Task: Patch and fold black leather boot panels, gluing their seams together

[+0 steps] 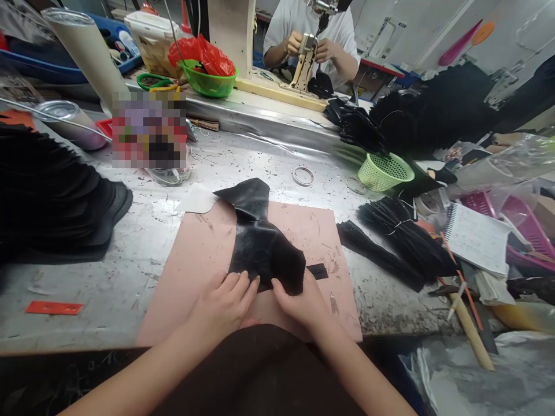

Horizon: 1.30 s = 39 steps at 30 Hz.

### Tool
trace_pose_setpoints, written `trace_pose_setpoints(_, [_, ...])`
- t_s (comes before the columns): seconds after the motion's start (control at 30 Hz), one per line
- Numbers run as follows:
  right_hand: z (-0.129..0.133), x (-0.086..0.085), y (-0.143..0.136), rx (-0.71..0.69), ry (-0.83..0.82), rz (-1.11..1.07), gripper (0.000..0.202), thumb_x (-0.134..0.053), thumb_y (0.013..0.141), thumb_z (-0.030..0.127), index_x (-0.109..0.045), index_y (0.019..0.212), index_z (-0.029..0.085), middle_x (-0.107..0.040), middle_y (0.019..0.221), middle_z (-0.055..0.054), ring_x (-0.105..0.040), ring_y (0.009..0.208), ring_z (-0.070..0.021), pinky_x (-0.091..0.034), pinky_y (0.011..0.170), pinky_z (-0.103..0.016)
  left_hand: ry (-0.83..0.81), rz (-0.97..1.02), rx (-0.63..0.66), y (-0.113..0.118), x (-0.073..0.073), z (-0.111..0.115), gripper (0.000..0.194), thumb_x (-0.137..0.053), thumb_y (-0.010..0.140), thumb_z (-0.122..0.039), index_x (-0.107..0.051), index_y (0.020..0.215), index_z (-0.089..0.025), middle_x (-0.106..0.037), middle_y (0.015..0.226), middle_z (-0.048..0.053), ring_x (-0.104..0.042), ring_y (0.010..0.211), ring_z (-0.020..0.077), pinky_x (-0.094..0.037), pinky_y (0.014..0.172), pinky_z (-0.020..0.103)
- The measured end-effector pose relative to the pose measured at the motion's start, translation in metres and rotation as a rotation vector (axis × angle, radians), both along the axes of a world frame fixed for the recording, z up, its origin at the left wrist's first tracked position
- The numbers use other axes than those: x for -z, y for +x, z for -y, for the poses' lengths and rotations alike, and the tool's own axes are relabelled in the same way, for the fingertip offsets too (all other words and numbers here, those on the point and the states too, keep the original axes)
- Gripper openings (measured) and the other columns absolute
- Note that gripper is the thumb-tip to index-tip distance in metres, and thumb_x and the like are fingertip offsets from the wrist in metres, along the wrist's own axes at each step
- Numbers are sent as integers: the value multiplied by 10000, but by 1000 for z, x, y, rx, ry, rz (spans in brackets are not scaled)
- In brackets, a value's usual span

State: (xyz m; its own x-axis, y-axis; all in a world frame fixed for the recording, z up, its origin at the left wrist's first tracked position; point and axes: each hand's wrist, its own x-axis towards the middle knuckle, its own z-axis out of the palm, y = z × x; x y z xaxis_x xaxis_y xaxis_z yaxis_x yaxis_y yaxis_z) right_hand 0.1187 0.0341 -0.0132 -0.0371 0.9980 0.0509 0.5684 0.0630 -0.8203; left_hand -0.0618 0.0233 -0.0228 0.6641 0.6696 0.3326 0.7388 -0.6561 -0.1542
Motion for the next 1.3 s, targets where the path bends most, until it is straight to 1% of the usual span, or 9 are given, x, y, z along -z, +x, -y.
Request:
trace_pose_setpoints(0.47, [-10,-17,12,-119,-167,-132,433,-576,705,223,-547,1135,188,-626,1088,-72,-574,1016,-246,-466,863,-367,-139,30,-32,1,-8,-5,454,-651,656,-535,-634,989,-227,-615,1153,71,-559,857,248,-355,739,376])
trace_pose_setpoints(0.6, [-10,-26,13,-8,-268,-265,437,-576,717,266,-556,1143,172,-605,1151,-85,-541,1078,-272,-444,903,-387,8,303,-178,-9,-19,3,311,-659,709,-353,-642,967,-179,-525,1237,172,-493,1091,327,-383,863,425])
trace_pose_setpoints(0.67, [-9,-30,11,98,-273,-355,485,-594,719,309,-533,1180,172,-563,1217,-91,-513,1118,-281,-437,917,-393,98,509,-136,-12,-19,9,206,-654,714,-251,-650,907,-181,-578,1155,154,-507,1093,301,-396,902,399])
trace_pose_setpoints(0.77, [-7,-36,4,129,-179,-473,527,-602,733,350,-504,1222,179,-547,1241,-82,-469,1170,-275,-409,957,-386,-343,809,-16,-7,-12,12,122,-630,723,-240,-654,842,-227,-677,930,59,-622,880,199,-482,785,276])
trace_pose_setpoints(0.83, [-3,-40,-1,103,-116,-520,498,-579,757,372,-518,1213,184,-605,1159,-76,-498,1141,-267,-407,961,-384,-878,1048,-121,2,-10,8,207,-615,731,-326,-652,899,-211,-694,878,59,-641,820,200,-510,734,274])
trace_pose_setpoints(0.9, [2,-42,-6,62,-91,-545,465,-558,776,385,-537,1197,189,-646,1081,-74,-550,1076,-263,-416,950,-392,-1222,1394,-301,13,-14,1,331,-603,735,-397,-628,982,-178,-685,953,88,-636,876,230,-513,781,323])
trace_pose_setpoints(1.03, [12,-36,-9,-9,-84,-561,404,-583,753,398,-606,1090,175,-643,1064,-96,-558,1054,-270,-392,966,-421,-1273,2003,-519,28,-34,-9,358,-626,736,-340,-585,1040,-155,-664,1016,96,-625,911,237,-512,798,350])
trace_pose_setpoints(1.13, [15,-25,-6,27,-129,-629,406,-646,688,406,-619,1018,171,-650,1017,-99,-579,1000,-270,-433,913,-425,-1253,2053,-631,30,-41,-10,364,-689,676,-278,-600,1001,-141,-683,942,90,-628,882,239,-529,728,326])
trace_pose_setpoints(1.3, [14,-19,-6,136,-429,-798,368,-721,572,422,-609,781,141,-630,639,-36,-604,554,-182,-508,530,-312,-1219,1931,-676,28,-36,-8,415,-750,594,-325,-623,941,-134,-687,880,73,-630,822,224,-531,657,292])
